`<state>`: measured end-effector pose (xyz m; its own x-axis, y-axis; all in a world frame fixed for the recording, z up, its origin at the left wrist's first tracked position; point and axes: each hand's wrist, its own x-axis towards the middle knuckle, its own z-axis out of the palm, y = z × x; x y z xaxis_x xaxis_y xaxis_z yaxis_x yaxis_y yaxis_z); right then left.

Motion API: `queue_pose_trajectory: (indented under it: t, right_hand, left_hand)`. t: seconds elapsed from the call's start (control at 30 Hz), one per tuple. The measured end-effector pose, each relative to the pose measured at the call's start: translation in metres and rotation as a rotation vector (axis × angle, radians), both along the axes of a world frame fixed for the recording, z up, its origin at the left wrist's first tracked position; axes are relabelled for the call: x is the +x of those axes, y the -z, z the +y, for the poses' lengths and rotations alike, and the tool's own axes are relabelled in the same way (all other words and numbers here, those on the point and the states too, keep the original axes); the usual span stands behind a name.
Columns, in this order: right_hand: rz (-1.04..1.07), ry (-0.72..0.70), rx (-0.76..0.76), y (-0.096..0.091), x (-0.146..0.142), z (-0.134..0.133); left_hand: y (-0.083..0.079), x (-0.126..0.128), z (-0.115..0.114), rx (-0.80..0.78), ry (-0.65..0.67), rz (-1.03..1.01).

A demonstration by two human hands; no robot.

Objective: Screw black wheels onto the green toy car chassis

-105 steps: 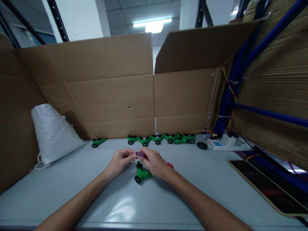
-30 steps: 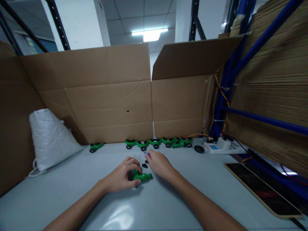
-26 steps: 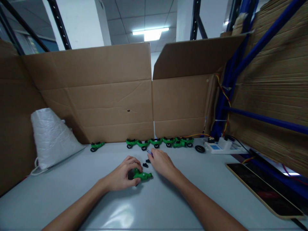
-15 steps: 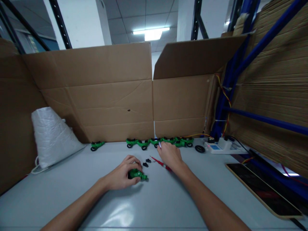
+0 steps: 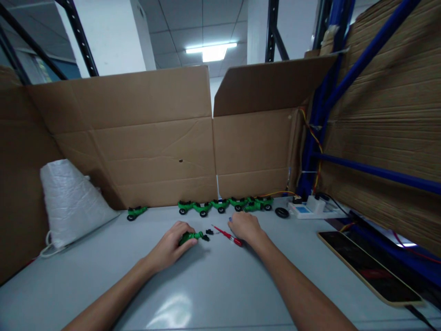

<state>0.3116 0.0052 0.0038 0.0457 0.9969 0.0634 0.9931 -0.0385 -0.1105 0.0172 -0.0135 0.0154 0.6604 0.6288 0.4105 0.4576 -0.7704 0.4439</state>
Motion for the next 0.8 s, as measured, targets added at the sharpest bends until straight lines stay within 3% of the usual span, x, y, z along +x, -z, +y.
queue_pose_trajectory:
  t: [0.13, 0.23, 0.3, 0.37, 0.53, 0.8]
  right_hand:
    - [0.075, -0.031, 0.149, -0.007, -0.008, -0.001]
    - [0.454, -0.35, 0.407, -0.007, -0.024, -0.003]
    - [0.651, -0.535, 0.402, -0.003, -0.036, -0.007]
    - [0.77, -0.631, 0.32, 0.003, -0.048, -0.012]
    - [0.955, -0.662, 0.198, 0.013, -0.065, -0.017]
    - [1.015, -0.565, 0.183, 0.021, -0.07, -0.015]
  left_hand:
    - [-0.002, 0.0, 0.002, 0.028, -0.013, -0.052]
    - [-0.001, 0.0, 0.003, 0.027, 0.001, -0.046]
    - [0.001, 0.0, 0.004, 0.042, 0.003, -0.041]
    - [0.003, 0.0, 0.006, 0.065, -0.01, -0.049]
    - [0.004, -0.002, 0.008, 0.096, -0.048, -0.077]
    - [0.009, -0.002, 0.009, 0.142, -0.082, -0.087]
